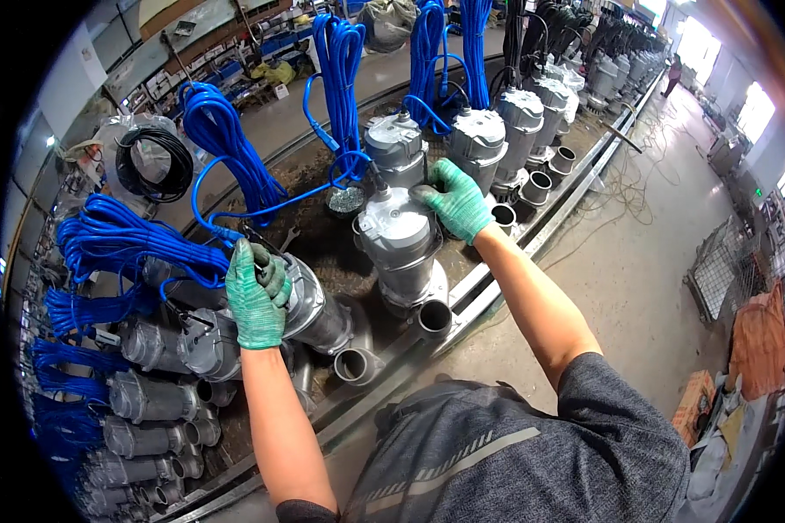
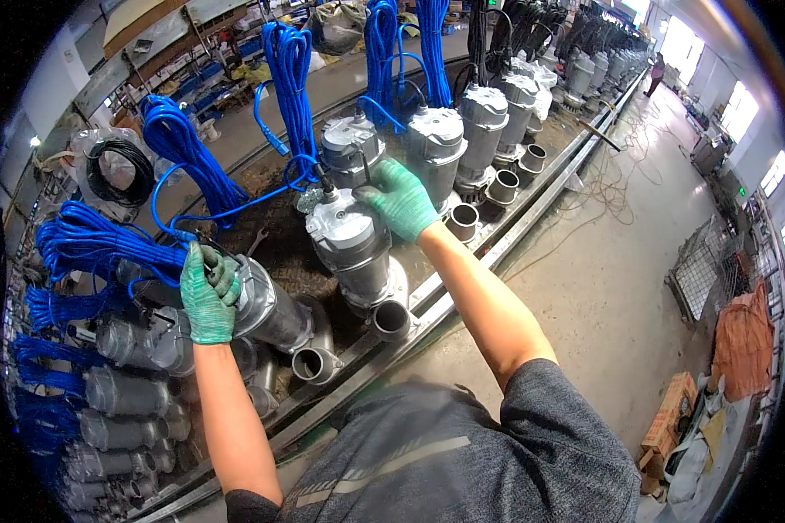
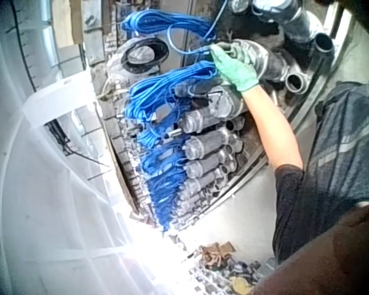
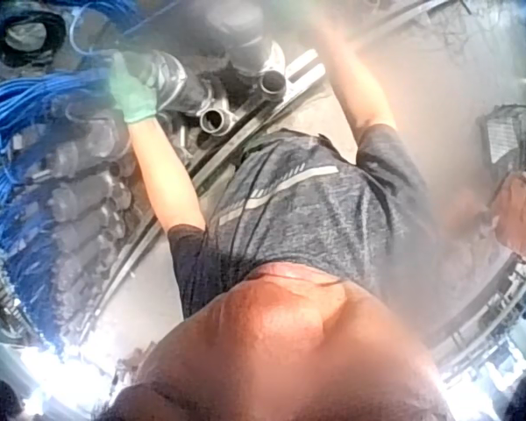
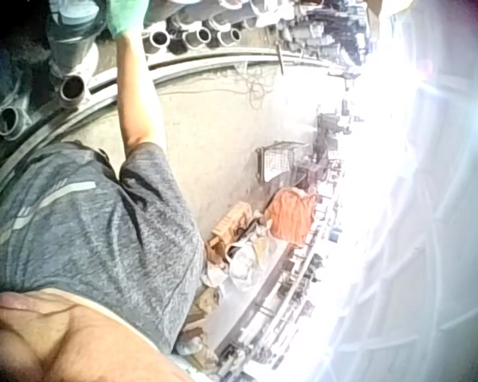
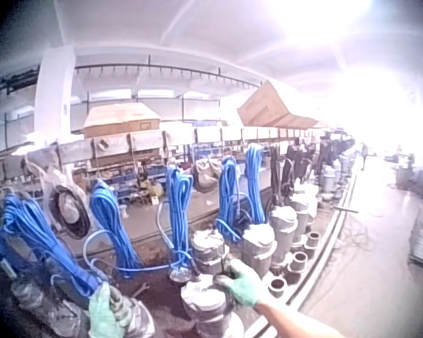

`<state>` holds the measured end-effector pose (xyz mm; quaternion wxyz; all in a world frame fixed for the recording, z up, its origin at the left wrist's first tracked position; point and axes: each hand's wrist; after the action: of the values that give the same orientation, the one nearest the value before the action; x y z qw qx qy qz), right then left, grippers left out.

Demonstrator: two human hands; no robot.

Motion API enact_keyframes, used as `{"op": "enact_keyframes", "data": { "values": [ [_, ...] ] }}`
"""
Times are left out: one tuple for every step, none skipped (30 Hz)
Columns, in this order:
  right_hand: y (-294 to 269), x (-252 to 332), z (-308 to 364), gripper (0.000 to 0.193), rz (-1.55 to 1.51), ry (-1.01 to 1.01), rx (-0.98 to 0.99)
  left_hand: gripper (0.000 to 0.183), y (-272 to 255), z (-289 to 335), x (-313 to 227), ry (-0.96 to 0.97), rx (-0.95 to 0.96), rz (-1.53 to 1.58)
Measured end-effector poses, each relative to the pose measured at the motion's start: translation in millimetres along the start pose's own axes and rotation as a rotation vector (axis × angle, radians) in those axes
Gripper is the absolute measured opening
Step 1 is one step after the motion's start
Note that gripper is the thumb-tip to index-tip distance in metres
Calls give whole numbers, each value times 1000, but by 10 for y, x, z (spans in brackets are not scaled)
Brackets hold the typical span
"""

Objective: The person assembles pump motors by inserting and securing blue cables into the motor housings along a production line.

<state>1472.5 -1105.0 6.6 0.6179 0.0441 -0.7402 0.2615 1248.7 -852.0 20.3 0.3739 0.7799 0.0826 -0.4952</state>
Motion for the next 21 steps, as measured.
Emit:
{"op": "enact_keyframes", "data": {
  "values": [
    [0, -56, -35, 29, 15, -10, -23, 32, 7, -5, 6, -4, -3, -6],
    [-3, -95, -62, 29, 30, -21, -46, 32, 12, -13, 10, -9, -6, -12],
    [1, -107, -80, 30, 46, -37, -59, 32, 12, -17, 9, -12, -2, -6],
    [8, -114, -94, 31, 62, -52, -72, 32, 13, -22, 6, -16, 3, -1],
    [14, -116, -100, 34, 78, -68, -87, 32, 14, -29, 2, -20, 9, 5],
    [35, -95, -88, 34, 55, -67, -92, 32, 8, -27, -2, -17, 12, 7],
    [59, -61, -65, 35, 31, -67, -99, 32, 6, -24, -6, -15, 17, 9],
    [86, -36, -46, 36, 8, -66, -106, 31, 2, -29, -11, -14, 22, 11],
    [107, -32, -30, 37, -19, -57, -101, 31, -6, -31, -2, -22, 17, 13],
    [128, -32, -14, 37, -46, -48, -97, 31, -14, -39, 7, -31, 13, 15],
    [137, -34, 5, 38, -73, -38, -95, 31, -18, -48, 17, -40, 10, 17],
    [138, -5, 34, 38, -112, -46, -74, 31, -26, -47, 17, -36, 20, 24],
    [130, 52, 72, 38, -151, -54, -53, 31, -29, -45, 13, -33, 30, 31],
    [100, 49, 83, 39, -136, -35, -42, 31, -29, -40, 6, -29, 39, 38],
    [56, 58, 98, 40, -119, -18, -33, 30, -11, -24, -6, -41, 3, 30],
    [9, 67, 113, 43, -103, -1, -24, 31, 12, -16, -14, -37, -13, 24],
    [-40, -86, 8, 48, -84, -58, -49, 31, 36, -8, -19, -33, -30, 17],
    [-87, -87, 1, 53, -62, -111, -73, 31, 47, 5, -10, -33, -49, 12],
    [-224, 11, 61, 80, -123, -80, 33, 32, 60, 10, -1, -37, -73, 11],
    [-264, -40, -51, 66, -156, -272, -8, 32, 69, 3, -3, -25, -40, 12],
    [-349, 107, -68, 56, -15, -261, 12, 32, 68, 11, -9, -14, -13, 8]
  ]
}}
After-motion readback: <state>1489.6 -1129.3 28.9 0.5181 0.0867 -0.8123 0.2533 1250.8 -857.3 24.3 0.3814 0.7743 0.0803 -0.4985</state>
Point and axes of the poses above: each hand's wrist, its own z-axis away from the middle knuckle, its own y-axis out of the palm, x = y × z, and after that the axes turned 11 degrees about y, right-handed
